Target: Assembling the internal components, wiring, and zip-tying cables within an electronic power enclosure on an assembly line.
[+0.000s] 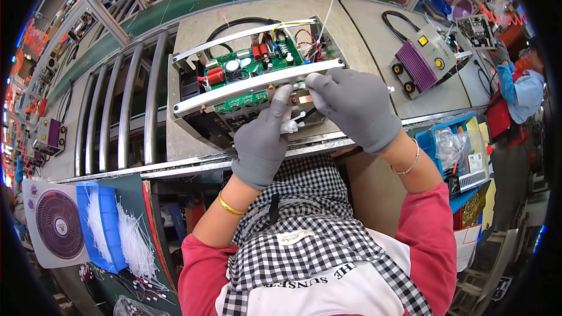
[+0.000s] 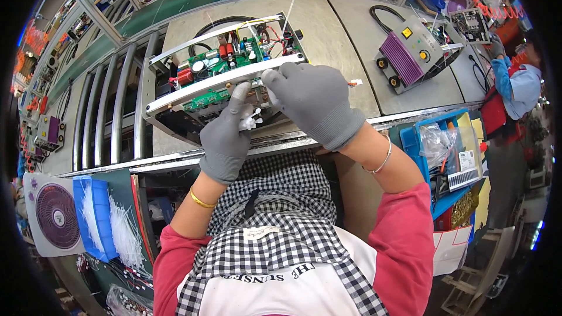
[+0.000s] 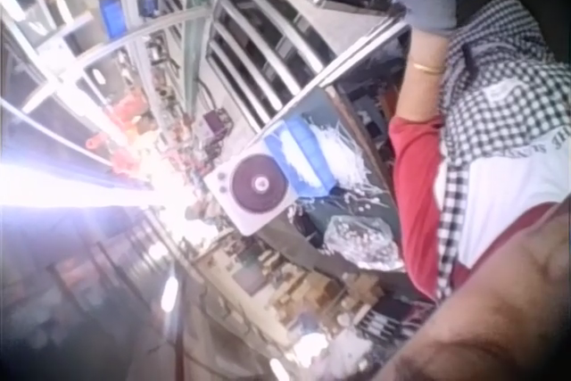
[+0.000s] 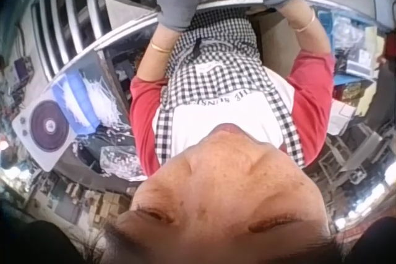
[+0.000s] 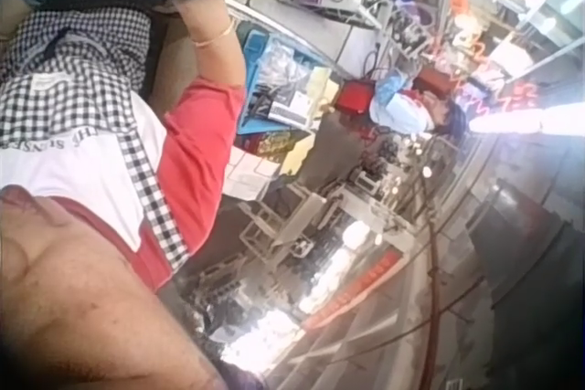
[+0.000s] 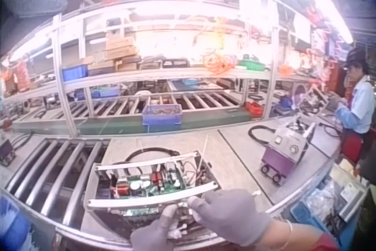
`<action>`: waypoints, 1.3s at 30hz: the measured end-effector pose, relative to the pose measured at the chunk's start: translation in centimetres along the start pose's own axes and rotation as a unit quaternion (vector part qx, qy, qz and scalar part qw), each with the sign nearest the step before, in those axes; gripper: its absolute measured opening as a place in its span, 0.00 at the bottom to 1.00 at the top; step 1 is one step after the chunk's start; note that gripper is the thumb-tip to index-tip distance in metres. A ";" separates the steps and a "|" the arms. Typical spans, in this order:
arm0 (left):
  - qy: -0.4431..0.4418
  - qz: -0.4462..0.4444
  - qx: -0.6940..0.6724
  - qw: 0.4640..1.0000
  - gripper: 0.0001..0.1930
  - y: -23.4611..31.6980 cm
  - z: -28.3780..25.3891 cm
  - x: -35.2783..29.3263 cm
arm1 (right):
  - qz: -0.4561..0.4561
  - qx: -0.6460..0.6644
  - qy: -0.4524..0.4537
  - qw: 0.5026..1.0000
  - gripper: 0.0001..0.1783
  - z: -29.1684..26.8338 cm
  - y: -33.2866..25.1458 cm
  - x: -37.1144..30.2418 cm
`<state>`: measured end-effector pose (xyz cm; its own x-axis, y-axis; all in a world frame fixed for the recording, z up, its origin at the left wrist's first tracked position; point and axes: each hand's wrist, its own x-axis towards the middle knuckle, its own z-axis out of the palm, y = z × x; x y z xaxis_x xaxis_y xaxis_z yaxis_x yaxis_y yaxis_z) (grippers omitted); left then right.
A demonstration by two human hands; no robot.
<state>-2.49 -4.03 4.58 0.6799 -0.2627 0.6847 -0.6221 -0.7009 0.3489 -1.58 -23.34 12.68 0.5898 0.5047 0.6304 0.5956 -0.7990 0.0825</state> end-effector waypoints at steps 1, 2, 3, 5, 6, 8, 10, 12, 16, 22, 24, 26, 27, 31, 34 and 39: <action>0.001 -0.001 0.001 1.000 0.39 0.0 0.1 -0.2 | -0.001 0.001 0.000 1.000 0.13 0.1 0.0 0.1; -0.017 0.004 -0.018 1.000 0.39 0.0 0.3 -0.4 | -0.012 -0.024 -0.012 1.000 0.14 0.1 -0.1 0.1; -0.034 0.008 -0.038 0.999 0.38 0.2 0.4 -0.5 | -0.022 -0.049 -0.024 0.998 0.15 0.1 -0.1 0.2; -0.077 -0.004 -0.033 0.997 0.37 0.6 0.7 -0.7 | -0.029 -0.050 -0.023 0.998 0.15 0.0 -0.2 0.3; -0.120 -0.015 -0.028 0.992 0.37 0.8 0.8 -0.7 | -0.035 -0.052 -0.022 0.998 0.15 0.0 -0.2 0.4; -0.076 -0.010 -0.074 0.994 0.36 0.7 1.7 -0.8 | -0.039 -0.052 -0.028 0.998 0.15 0.0 -0.4 0.6; -0.139 -0.028 -0.020 0.990 0.36 1.0 1.8 -0.9 | -0.041 -0.054 -0.034 0.997 0.14 -0.1 -0.7 0.8; -0.126 -0.033 -0.036 0.991 0.36 1.3 1.7 -0.7 | -0.034 -0.036 -0.028 0.998 0.13 -0.2 -0.9 1.0; -0.159 -0.049 -0.015 0.986 0.36 1.2 1.7 -0.5 | -0.041 -0.075 -0.050 0.995 0.14 -0.2 -1.0 1.1; -0.094 0.001 -0.038 0.995 0.37 -0.4 3.0 -1.2 | -0.066 -0.106 -0.049 0.991 0.13 -0.1 -1.2 0.8; -0.110 -0.004 -0.037 0.993 0.37 -0.4 3.1 -1.0 | -0.060 -0.132 -0.041 0.989 0.13 0.1 -1.3 0.5; -0.100 0.005 -0.040 0.994 0.37 -0.6 3.4 -1.1 | -0.059 -0.134 -0.031 0.989 0.12 0.5 -1.3 0.3; -0.101 0.005 -0.041 0.994 0.37 -0.6 3.6 -1.2 | -0.059 -0.137 -0.020 0.989 0.12 0.7 -1.3 0.2; -0.099 0.001 -0.041 0.994 0.37 -0.6 3.7 -1.2 | -0.054 -0.146 -0.027 0.987 0.11 0.6 -1.7 0.2; -0.116 -0.007 -0.036 0.993 0.38 -0.5 3.5 -1.1 | -0.049 -0.158 -0.032 0.986 0.11 1.1 -1.9 0.0; -0.115 -0.009 -0.043 0.992 0.39 -0.6 3.6 -1.1 | -0.046 -0.135 0.010 0.990 0.13 1.9 -1.7 -0.5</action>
<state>-1.49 -5.69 1.29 0.7563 -0.4017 0.5164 -0.6325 -0.6510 0.4198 -1.84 -21.61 10.74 0.5271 0.5745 0.6262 0.4765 -0.8100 0.3420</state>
